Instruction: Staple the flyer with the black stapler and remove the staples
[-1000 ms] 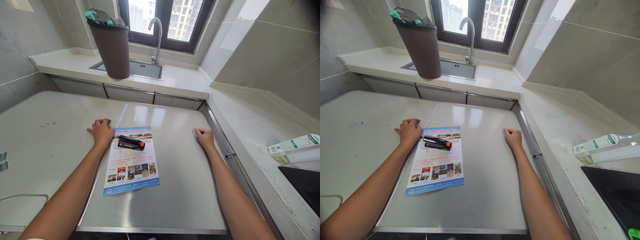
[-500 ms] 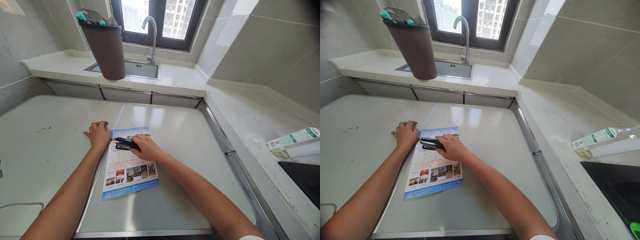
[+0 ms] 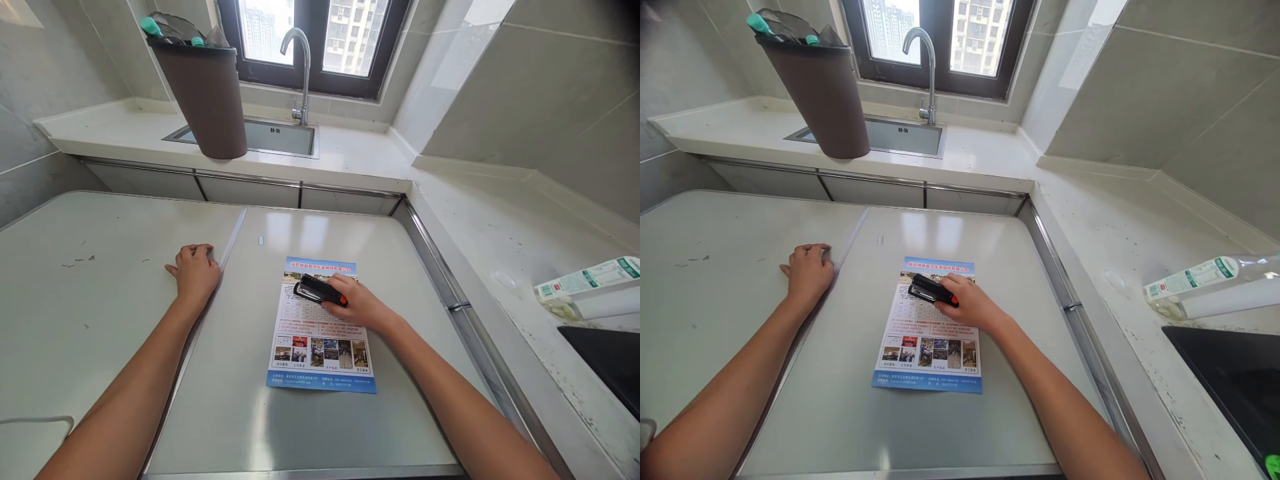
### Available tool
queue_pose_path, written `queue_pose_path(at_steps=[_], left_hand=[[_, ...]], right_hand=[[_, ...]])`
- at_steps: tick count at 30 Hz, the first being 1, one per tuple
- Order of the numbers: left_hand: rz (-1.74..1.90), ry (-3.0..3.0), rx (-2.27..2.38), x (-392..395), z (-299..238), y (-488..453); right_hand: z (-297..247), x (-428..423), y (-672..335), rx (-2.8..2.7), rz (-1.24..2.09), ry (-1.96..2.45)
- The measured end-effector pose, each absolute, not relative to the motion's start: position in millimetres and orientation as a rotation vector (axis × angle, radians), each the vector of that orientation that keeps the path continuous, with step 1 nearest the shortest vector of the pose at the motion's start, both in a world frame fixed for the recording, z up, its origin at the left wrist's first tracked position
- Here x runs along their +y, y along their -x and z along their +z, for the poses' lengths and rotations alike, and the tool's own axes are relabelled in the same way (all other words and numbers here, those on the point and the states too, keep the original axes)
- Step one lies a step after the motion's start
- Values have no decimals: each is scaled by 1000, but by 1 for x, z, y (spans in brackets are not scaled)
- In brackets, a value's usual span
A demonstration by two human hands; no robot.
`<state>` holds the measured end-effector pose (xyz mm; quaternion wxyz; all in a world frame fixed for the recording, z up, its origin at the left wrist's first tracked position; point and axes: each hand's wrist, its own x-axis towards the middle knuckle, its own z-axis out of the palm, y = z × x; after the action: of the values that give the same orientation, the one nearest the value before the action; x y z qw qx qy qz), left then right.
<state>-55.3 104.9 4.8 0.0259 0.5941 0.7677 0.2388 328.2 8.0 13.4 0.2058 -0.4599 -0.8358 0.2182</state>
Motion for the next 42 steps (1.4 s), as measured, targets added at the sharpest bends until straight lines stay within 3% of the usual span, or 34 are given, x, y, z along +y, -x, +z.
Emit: queue_pose_path(at_steps=[4,7,10,23,30,42], left_hand=[[895,-2067,1774,91,12,34],[704,-2220,1193,76,15,10],[521,-2326,962,65,15,-7],[424,-2528,913,58,7,-19],[499,-2526,989,53,1,-32],[555,-2500,1010,47,2,-45]], right_hand=[[4,7,-331,-2264,593,1183],[-3,6,-332,-2209,484,1131],[-6,6,-335,-2181,437,1138],[-2,2,-329,-2120,406,1175],[14,-2,-343,-1908,160,1043],[16,-2,-342,-1799,291,1206]])
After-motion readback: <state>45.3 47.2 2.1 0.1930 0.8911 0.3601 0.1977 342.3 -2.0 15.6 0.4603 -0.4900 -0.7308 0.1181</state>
